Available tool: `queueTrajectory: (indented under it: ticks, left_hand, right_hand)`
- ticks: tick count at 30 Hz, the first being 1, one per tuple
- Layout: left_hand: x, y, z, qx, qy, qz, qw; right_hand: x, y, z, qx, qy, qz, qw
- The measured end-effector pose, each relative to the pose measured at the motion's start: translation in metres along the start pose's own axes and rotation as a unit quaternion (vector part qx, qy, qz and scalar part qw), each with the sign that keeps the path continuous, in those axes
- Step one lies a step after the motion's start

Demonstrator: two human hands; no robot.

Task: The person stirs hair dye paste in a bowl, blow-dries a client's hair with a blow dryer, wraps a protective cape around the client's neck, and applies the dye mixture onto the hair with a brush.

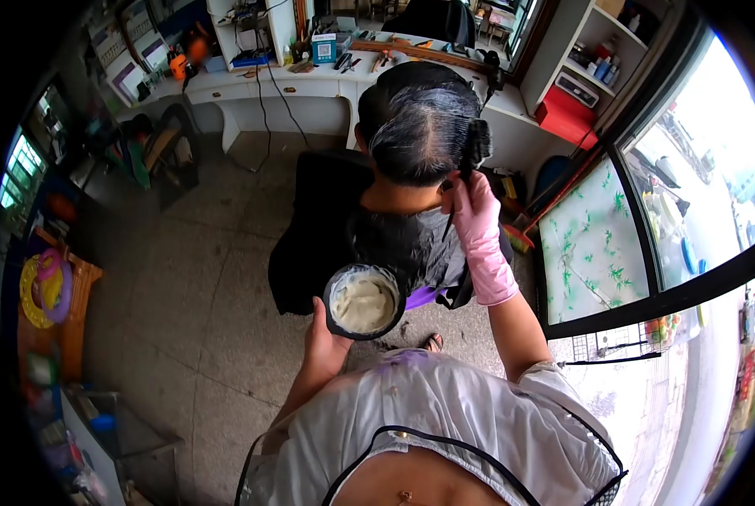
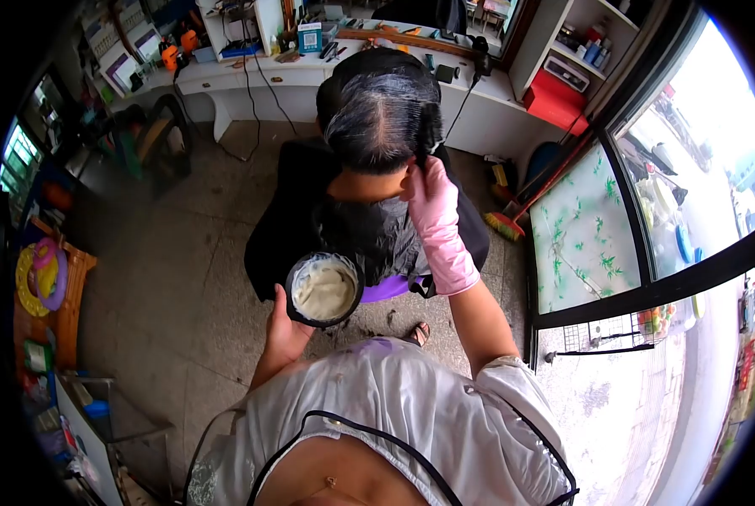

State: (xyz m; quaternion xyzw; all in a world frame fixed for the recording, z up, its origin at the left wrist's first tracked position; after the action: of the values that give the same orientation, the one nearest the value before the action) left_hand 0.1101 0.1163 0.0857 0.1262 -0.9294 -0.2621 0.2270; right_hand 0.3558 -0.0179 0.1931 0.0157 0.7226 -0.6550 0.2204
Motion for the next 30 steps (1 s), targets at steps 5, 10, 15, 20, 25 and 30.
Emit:
queueTrajectory:
  ticks: [5,10,15,20,25,30]
  left_hand:
    - [0.003,0.002,-0.004,-0.011,0.008,-0.004,1.000]
    - [0.004,0.002,-0.006,-0.004,0.005,-0.002,1.000]
    - [0.003,0.001,-0.002,-0.012,0.022,-0.006,1.000]
    - [0.004,0.001,-0.002,-0.011,0.012,-0.005,1.000]
    - [0.003,0.004,-0.004,-0.005,0.017,-0.016,1.000]
    - [-0.001,0.005,0.000,0.001,0.002,-0.002,1.000]
  right_hand:
    - [0.022,0.006,0.003,0.108,-0.017,0.068,0.992]
    - [0.020,0.003,-0.008,0.361,0.004,0.230,0.904]
    - [0.013,0.015,-0.038,0.456,-0.065,0.227,0.858]
    - [0.025,-0.005,-0.032,0.411,-0.091,0.323,0.847]
    - [-0.004,-0.063,0.034,0.491,-0.111,0.331,0.798]
    - [-0.033,-0.107,0.038,0.590,-0.160,0.379,0.695]
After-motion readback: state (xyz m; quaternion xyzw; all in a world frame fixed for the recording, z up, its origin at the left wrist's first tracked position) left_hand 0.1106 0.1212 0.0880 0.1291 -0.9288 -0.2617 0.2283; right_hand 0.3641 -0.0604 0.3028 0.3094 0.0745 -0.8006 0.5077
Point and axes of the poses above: each hand's wrist, its own x-axis away from the middle knuckle, its own z-axis out of the back of the hand, y = z × x, the point moved 4 cm from there along -x, towards the middle knuckle, and after that the axes turned 2 degrees about -z, right-handed, at the moved point
